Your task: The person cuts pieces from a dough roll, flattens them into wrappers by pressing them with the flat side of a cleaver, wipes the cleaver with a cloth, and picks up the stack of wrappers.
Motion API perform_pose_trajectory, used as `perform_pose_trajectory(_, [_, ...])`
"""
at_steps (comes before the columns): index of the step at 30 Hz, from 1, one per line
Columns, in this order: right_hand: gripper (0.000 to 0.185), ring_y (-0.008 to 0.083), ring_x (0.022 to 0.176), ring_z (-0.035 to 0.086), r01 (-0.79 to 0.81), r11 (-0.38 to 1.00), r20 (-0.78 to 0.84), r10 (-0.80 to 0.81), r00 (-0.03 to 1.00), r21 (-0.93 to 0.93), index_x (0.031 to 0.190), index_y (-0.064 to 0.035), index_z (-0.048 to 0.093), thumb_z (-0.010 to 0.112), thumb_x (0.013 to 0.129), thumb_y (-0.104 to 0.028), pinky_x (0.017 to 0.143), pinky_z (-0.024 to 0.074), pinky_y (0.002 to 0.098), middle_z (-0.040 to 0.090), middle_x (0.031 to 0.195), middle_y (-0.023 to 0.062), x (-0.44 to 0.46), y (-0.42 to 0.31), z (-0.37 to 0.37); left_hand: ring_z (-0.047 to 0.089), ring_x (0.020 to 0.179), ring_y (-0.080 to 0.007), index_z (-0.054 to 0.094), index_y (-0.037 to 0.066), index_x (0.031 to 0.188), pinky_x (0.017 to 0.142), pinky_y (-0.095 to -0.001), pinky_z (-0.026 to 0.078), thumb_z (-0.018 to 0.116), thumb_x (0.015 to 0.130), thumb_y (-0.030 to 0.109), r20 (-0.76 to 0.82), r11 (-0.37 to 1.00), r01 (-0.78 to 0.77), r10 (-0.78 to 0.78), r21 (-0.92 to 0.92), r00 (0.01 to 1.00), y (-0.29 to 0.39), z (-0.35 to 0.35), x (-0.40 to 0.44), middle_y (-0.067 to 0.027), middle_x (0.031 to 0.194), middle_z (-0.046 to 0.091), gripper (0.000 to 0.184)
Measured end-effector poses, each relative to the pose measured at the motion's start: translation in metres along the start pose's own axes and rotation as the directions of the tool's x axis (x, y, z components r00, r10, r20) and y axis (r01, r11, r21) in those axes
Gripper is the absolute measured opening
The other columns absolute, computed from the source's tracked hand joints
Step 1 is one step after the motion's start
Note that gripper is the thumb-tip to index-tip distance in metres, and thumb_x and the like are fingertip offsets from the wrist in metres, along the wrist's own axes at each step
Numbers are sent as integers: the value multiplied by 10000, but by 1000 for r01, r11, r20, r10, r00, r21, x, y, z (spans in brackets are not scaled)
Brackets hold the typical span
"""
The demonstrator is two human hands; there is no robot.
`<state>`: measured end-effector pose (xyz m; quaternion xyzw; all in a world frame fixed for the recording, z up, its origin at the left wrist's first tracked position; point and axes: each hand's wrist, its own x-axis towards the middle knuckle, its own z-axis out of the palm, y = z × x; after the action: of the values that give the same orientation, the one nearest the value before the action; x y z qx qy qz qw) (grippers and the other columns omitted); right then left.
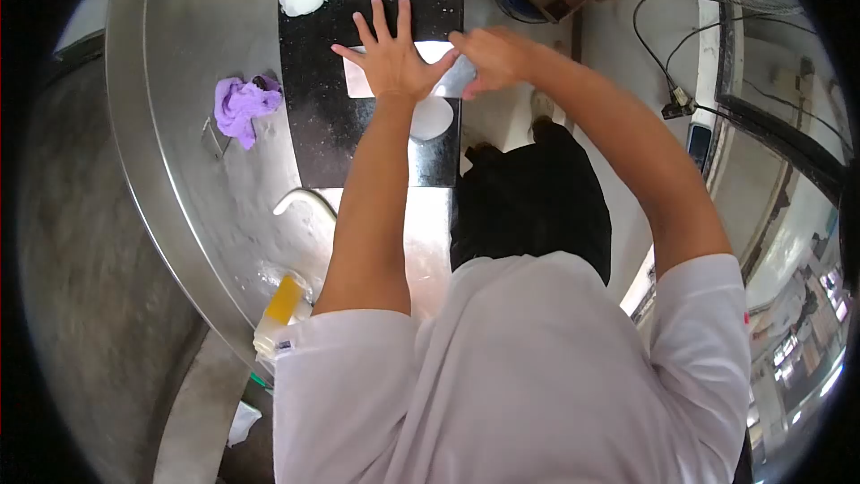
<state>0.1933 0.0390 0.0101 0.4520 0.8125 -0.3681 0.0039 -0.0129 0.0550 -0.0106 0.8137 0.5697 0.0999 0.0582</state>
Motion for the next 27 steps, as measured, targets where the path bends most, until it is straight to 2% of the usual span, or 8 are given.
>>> perform_pose_trajectory(3, [799, 488, 951, 662, -38, 970, 61, 24, 998, 238, 1161, 19, 515, 894, 666, -482, 820, 536, 520, 683, 962, 280, -30, -14, 23, 67, 1529, -516, 297, 298, 1609, 1046, -859, 18, 673, 679, 819, 93, 991, -127, 129, -36, 987, 2, 2, -26, -166, 1693, 144, 1129])
perform_pose_trajectory(5, [811, 496, 949, 658, -131, 978, 83, 119, 989, 162, 1176, 14, 515, 896, 665, -487, 827, 535, 519, 682, 952, 284, -35, -4, 38, 31, 1526, -532, 283, 309, 1615, 1038, -864, 13, 651, 677, 851, 133, 988, -151, 154, -32, 979, 13, 12, -33, -169, 1697, 125, 1144])
perform_pose_trajectory(8, [850, 448, 989, 683, 153, 986, -210, -136, 968, 67, 1196, 25, 549, 908, 642, -511, 821, 568, 486, 682, 1037, 255, -30, 25, 47, 54, 1518, -544, 290, 270, 1614, 1011, -884, 30, 648, 679, 853, 65, 996, -88, 88, -12, 994, 12, 14, -16, -170, 1692, 140, 1159])
perform_pose_trajectory(12, [819, 493, 944, 659, 123, 989, -72, -129, 989, -81, 1170, 19, 508, 884, 688, -526, 815, 540, 520, 654, 926, 269, 2, 12, -4, 89, 1514, -537, 280, 249, 1614, 1022, -879, 45, 683, 668, 826, -41, 1000, 11, -11, -5, 999, 0, 6, 5, -179, 1680, 167, 1179])
perform_pose_trajectory(17, [760, 486, 927, 661, 9, 988, -7, -7, 1000, 157, 1122, -7, 518, 896, 683, -499, 800, 543, 511, 654, 873, 261, -36, 7, 51, 31, 1521, -542, 244, 294, 1627, 1037, -868, 7, 661, 650, 859, 92, 991, -125, 129, -48, 987, 9, 19, -35, -179, 1695, 111, 1203])
perform_pose_trajectory(20, [774, 492, 926, 662, 73, 990, -40, -69, 997, 119, 1106, -1, 521, 908, 658, -500, 799, 547, 510, 671, 913, 277, -21, 25, 24, 53, 1526, -528, 233, 215, 1630, 1049, -859, 9, 646, 665, 864, 151, 994, -102, 94, 42, 984, 12, 14, -22, -196, 1691, 112, 1234])
perform_pose_trajectory(25, [813, 491, 914, 659, 142, 979, -91, -155, 984, -144, 1120, 5, 533, 910, 628, -520, 797, 536, 508, 674, 956, 295, 12, 21, -14, 92, 1534, -491, 206, 14, 1603, 1084, -823, 44, 646, 692, 849, -29, 1000, 15, -15, -11, 999, -3, 6, 12, -226, 1681, 122, 1312])
perform_pose_trajectory(27, [843, 482, 914, 655, -8, 995, 73, 1, 997, 99, 1163, 7, 525, 918, 608, -491, 786, 525, 512, 669, 935, 281, -2, 6, 8, 69, 1536, -497, 206, 29, 1609, 1081, -824, 35, 645, 685, 852, 26, 993, -104, 105, -55, 994, -6, 7, -1, -217, 1688, 102, 1313])
